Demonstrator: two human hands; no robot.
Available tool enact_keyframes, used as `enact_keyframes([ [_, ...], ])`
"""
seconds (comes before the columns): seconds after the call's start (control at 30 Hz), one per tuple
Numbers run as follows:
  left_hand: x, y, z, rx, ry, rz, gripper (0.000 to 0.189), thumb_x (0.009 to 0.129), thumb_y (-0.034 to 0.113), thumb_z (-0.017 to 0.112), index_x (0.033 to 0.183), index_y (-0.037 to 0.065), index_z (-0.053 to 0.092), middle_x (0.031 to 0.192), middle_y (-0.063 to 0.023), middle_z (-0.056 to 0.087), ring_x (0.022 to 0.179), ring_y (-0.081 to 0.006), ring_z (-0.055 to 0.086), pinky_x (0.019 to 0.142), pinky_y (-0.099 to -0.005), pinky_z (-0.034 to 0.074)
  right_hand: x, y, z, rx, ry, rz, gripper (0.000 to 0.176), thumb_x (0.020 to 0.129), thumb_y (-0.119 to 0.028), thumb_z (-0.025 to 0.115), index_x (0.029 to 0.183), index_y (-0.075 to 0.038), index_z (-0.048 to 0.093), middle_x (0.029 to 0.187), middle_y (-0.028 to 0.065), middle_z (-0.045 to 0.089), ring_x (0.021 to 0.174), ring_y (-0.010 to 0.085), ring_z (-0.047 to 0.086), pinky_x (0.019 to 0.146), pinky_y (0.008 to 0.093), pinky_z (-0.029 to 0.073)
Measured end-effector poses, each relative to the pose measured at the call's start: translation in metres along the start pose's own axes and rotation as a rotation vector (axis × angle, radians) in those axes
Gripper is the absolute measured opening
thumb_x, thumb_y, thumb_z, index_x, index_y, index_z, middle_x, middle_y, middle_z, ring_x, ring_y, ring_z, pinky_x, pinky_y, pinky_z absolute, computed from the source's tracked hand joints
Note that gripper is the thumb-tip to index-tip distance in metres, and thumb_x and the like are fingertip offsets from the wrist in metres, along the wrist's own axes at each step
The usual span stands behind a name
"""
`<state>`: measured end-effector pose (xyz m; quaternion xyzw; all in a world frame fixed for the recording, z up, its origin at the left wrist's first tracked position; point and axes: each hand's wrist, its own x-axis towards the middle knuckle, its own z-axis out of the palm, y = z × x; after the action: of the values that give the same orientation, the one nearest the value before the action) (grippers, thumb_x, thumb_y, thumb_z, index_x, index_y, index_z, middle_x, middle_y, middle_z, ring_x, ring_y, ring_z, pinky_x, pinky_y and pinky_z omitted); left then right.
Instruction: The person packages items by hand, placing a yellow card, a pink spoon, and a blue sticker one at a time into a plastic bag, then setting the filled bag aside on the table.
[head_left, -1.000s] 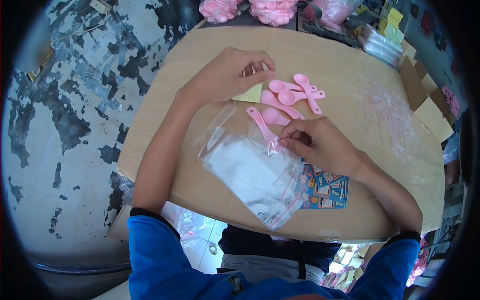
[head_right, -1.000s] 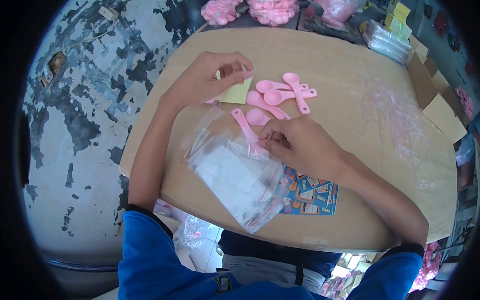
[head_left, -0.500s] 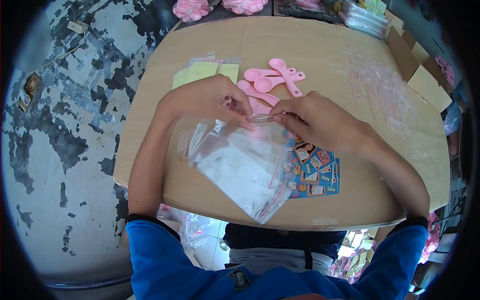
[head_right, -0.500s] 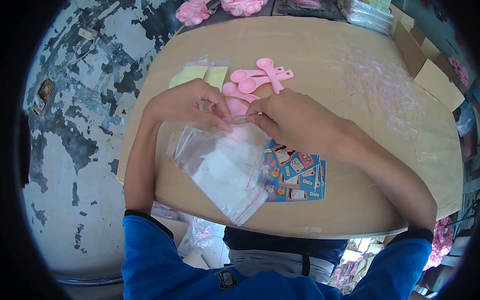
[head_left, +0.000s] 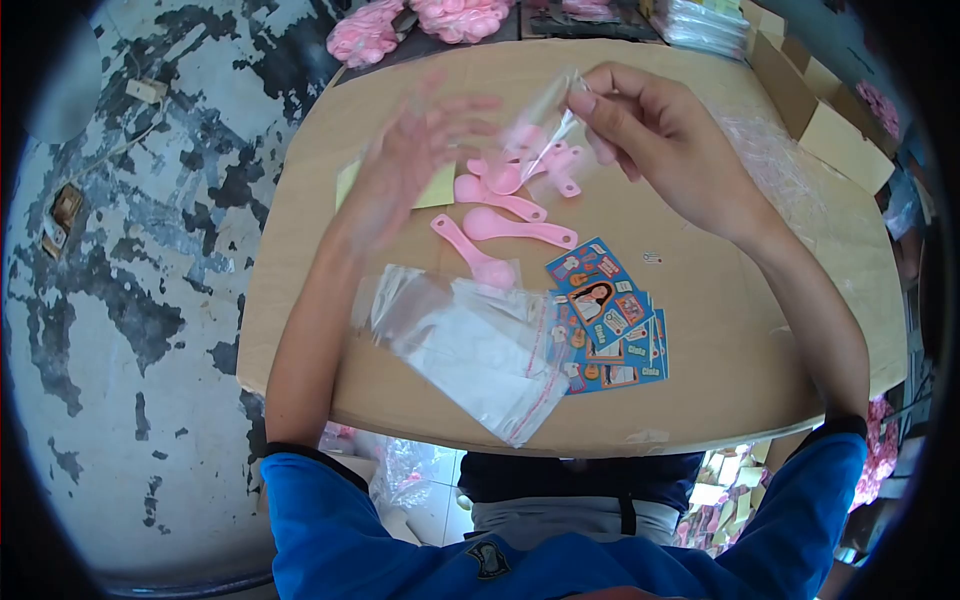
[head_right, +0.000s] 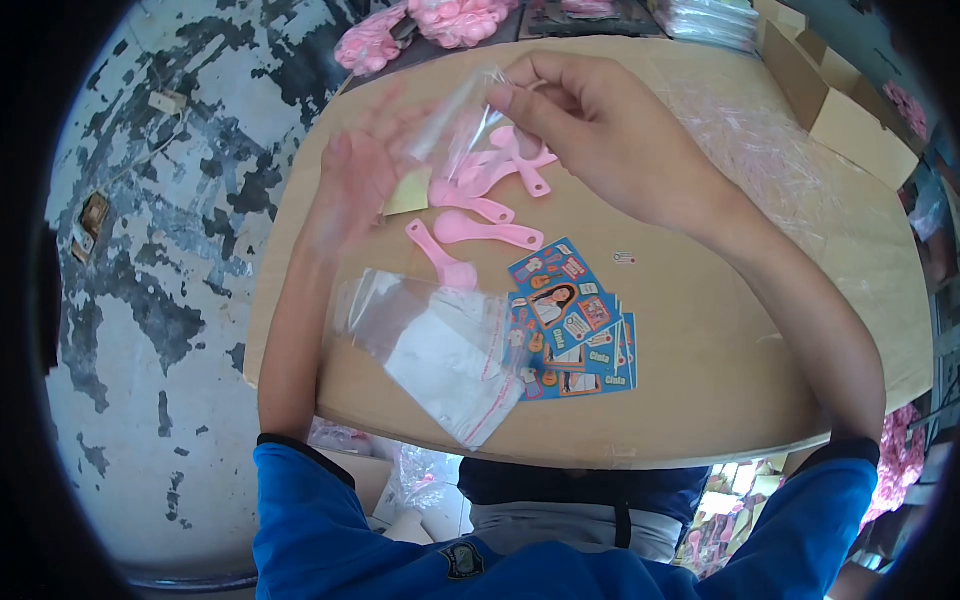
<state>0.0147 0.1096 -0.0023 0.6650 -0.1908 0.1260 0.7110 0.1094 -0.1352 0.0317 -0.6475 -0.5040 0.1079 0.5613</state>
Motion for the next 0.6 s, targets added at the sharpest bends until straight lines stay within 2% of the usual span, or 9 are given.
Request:
enact_keyframes([
  [0.13, -0.023, -0.007, 0.038, 0.123, -0.268, -0.137, 0.081, 0.089, 0.062, 0.049, 0.139, -0.001, 0.034, 0.131, -0.0156, 0.049, 0.116, -0.0254, 0.053, 0.101, -0.0377, 0.040, -0.006, -0.001, 0.005, 0.035, 0.000, 0.040, 0.023, 0.099, -0.021, 0.052, 0.099, 0.001, 0.060, 0.074, 0.0017, 0.059, 0.064, 0.0055, 0.052, 0.059, 0.0239, 0.044],
  [0.23, -0.025, -0.008, 0.043, 0.366, -0.090, -0.351, 0.078, 0.095, 0.059, 0.040, 0.139, -0.005, 0.034, 0.132, -0.0180, 0.050, 0.120, -0.0255, 0.053, 0.102, -0.0368, 0.042, -0.010, 0.000, 0.012, -0.019, 0.013, -0.002, 0.022, 0.098, -0.020, 0.053, 0.102, 0.000, 0.059, 0.076, 0.0015, 0.060, 0.065, 0.0057, 0.052, 0.060, 0.0234, 0.045],
  [0.3, -0.020, -0.014, 0.047, 0.397, 0.059, -0.327, 0.068, 0.099, 0.052, 0.036, 0.137, -0.005, 0.037, 0.128, -0.0184, 0.053, 0.116, -0.0241, 0.055, 0.098, -0.0344, 0.044, -0.011, -0.006, 0.013, -0.012, 0.095, -0.063, 0.022, 0.098, -0.020, 0.053, 0.103, 0.000, 0.059, 0.078, 0.0014, 0.060, 0.067, 0.0061, 0.053, 0.061, 0.0235, 0.046],
  [0.4, -0.008, -0.010, 0.047, 0.524, 0.145, -0.325, 0.065, 0.102, 0.049, 0.027, 0.133, -0.006, 0.042, 0.124, -0.0181, 0.056, 0.111, -0.0240, 0.057, 0.095, -0.0337, 0.046, 0.000, 0.002, 0.010, -0.097, 0.236, -0.364, 0.020, 0.100, -0.023, 0.049, 0.107, -0.006, 0.058, 0.097, -0.0022, 0.060, 0.071, 0.0023, 0.050, 0.057, 0.0169, 0.041],
  [0.5, -0.012, -0.009, 0.034, 0.451, -0.055, -0.269, 0.073, 0.100, 0.057, 0.025, 0.134, -0.006, 0.043, 0.122, -0.0173, 0.056, 0.109, -0.0244, 0.057, 0.094, -0.0346, 0.045, -0.006, -0.005, 0.010, -0.004, 0.169, -0.192, 0.020, 0.100, -0.022, 0.049, 0.107, -0.006, 0.058, 0.105, -0.0022, 0.060, 0.074, 0.0031, 0.051, 0.058, 0.0176, 0.044],
  [0.6, -0.017, -0.014, 0.049, 0.041, -0.087, -0.115, 0.079, 0.097, 0.061, 0.025, 0.137, -0.006, 0.040, 0.125, -0.0178, 0.055, 0.117, -0.0267, 0.053, 0.099, -0.0384, 0.042, -0.009, 0.006, 0.018, 0.027, 0.077, -0.143, 0.021, 0.098, -0.019, 0.052, 0.108, -0.001, 0.058, 0.079, 0.0019, 0.057, 0.071, 0.0058, 0.053, 0.061, 0.0229, 0.045],
])
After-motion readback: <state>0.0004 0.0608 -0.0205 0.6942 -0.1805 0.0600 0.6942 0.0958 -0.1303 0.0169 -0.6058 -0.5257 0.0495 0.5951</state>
